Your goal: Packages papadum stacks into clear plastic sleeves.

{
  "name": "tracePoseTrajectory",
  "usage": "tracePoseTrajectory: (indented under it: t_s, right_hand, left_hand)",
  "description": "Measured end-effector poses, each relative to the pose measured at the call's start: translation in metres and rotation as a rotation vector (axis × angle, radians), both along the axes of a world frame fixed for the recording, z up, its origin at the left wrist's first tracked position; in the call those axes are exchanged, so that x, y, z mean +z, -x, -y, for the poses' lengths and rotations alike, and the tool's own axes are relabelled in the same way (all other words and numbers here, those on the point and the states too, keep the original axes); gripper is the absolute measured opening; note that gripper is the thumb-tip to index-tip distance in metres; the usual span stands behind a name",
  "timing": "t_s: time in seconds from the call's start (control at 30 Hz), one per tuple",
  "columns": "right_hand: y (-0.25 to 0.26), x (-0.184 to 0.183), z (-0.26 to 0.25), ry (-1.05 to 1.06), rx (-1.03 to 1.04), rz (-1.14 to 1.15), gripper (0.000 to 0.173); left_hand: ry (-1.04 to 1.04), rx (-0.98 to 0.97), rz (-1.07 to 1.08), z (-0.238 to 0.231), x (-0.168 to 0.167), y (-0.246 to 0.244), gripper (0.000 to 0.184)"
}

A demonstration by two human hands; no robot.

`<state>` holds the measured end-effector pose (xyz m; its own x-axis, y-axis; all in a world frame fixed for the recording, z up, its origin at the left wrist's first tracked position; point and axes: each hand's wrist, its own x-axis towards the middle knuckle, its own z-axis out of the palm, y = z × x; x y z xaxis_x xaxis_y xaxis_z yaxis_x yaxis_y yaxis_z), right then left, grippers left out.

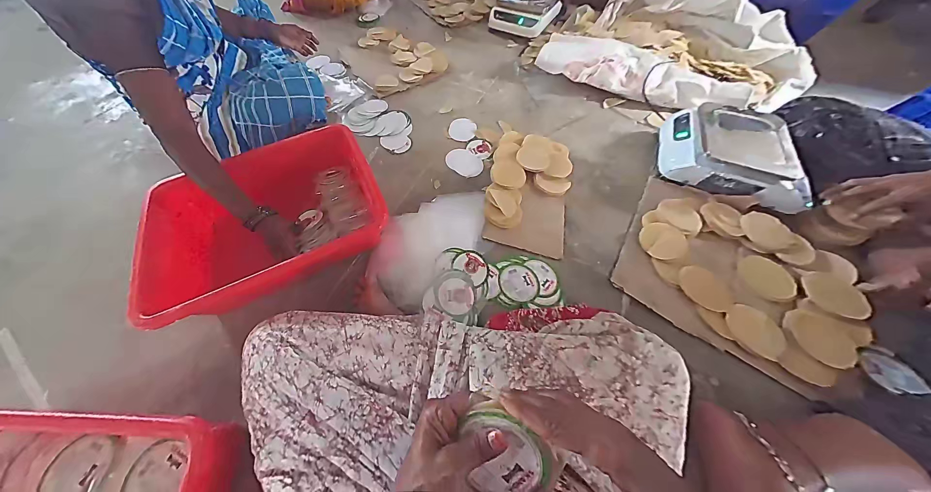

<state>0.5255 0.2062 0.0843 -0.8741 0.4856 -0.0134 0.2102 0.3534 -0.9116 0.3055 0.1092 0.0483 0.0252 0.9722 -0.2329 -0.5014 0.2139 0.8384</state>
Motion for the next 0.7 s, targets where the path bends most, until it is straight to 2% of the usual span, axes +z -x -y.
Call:
tracePoseTrajectory:
  t_s: [0.1, 0.2, 0.33, 0.4, 0.53, 0.6, 0.7]
  right_hand:
    - [0.002, -0.001, 0.011, 0.021, -0.111, -0.038, 0.071]
    - [0.010, -0.008, 0.022, 0.024, -0.224, -0.165, 0.053]
    - [0.011, -0.012, 0.019, 0.122, -0.088, -0.224, 0.045]
    - [0.010, -0.010, 0.018, 0.111, -0.088, -0.220, 0.043]
    - [0.004, -0.008, 0.017, -0.009, -0.285, -0.252, 0.039]
    - [-0.002, -0.009, 0.008, -0.029, -0.324, -0.258, 0.036]
    - [-0.007, -0.008, -0.003, -0.031, -0.273, -0.214, 0.039]
  left_hand:
    - [-0.055, -0.012, 0.002, -0.001, 0.000, 0.000, 0.019]
    - [-0.127, 0.031, 0.033, -0.004, 0.003, -0.004, 0.019]
    - [-0.197, 0.032, -0.007, -0.003, 0.000, -0.007, 0.025]
    - [-0.281, 0.039, -0.212, -0.001, -0.001, -0.005, 0.031]
    - [-0.557, 0.047, -0.881, -0.002, 0.006, 0.023, 0.035]
    - [-0.565, 0.151, -0.992, -0.002, 0.011, 0.045, 0.038]
    - [-0.563, 0.402, -1.038, 0.007, 0.022, 0.076, 0.039]
